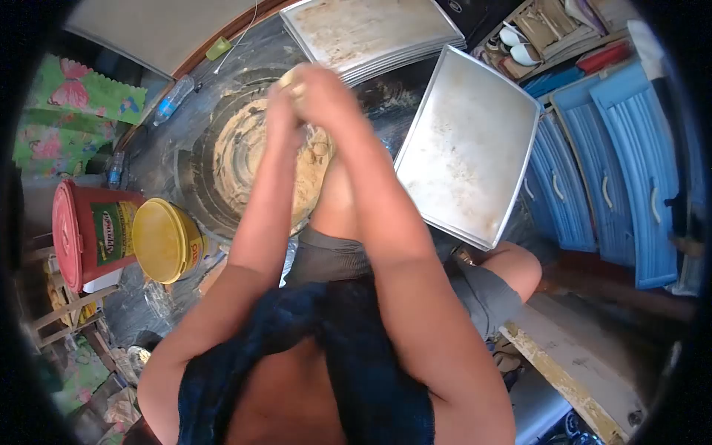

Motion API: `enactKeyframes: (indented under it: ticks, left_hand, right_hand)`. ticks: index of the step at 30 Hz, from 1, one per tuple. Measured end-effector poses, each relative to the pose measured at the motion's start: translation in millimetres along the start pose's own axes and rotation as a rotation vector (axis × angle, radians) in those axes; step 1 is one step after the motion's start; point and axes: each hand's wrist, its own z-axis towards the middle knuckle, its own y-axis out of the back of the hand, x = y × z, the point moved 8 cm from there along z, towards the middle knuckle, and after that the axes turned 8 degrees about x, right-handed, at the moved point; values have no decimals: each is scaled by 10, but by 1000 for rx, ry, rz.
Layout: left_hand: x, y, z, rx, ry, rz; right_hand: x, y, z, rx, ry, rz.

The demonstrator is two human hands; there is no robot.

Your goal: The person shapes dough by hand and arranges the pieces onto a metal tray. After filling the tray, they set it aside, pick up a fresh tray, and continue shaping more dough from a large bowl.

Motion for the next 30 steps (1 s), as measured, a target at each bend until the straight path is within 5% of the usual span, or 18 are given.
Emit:
enactKeyframes:
  ticks: [1, 3, 5, 6, 7, 9, 11, 13, 15, 16, 18, 21, 24, 28, 30]
  left_hand:
    - [-133, -453, -96, 29, -33, -29]
    - [191, -1156, 16, 220, -165, -20]
    - [347, -1974, -81, 614, -148, 300]
    - [533, -2219, -151, 514, -250, 454]
    - [654, -2412, -257, 408, -342, 612]
    - [970, -2695, -448, 650, -254, 816]
    - [1572, -2659, -601, 1120, 105, 1035]
    - [1638, -2522, -751, 1464, 123, 1174]
    - [1059, -2263, -691, 1450, 152, 1097]
    - [874, -2100, -537, 1335, 78, 917]
    - [602, -1552, -68, 1039, -27, 642]
    - [464, -214, 589, 409, -86, 773]
    - [704, 750, 747, 225, 230, 667]
    - [1237, 1643, 865, 68, 323, 907]
    - [1711, 2045, 1006, -10, 320, 1051]
  right_hand:
    - [-133, 332, -163, -79, -95, -27]
    - [-302, 983, -574, -482, 61, -205]
    - [-641, 1418, -929, -595, -77, -274]
    - [-806, 1561, -1127, -661, -181, -320]
    - [-1011, 1624, -1294, -677, -285, -363]
    - [-1734, 1587, -1525, -630, -451, -432]
    - [-2664, 1198, -1787, -416, -559, -530]
    - [-2861, 1205, -1884, -266, -582, -622]
    - [-2798, 1240, -1832, -78, -674, -409]
    - [-2727, 1343, -1801, -106, -673, -591]
    - [-2413, 1561, -1564, -57, -783, -444]
    - [-1372, 1562, -723, -333, -386, -463]
    - [-399, 641, 204, -351, -161, -172]
    - [-600, -1550, 732, 344, -188, -451]
    - [-1118, -2544, 457, 953, -328, -519]
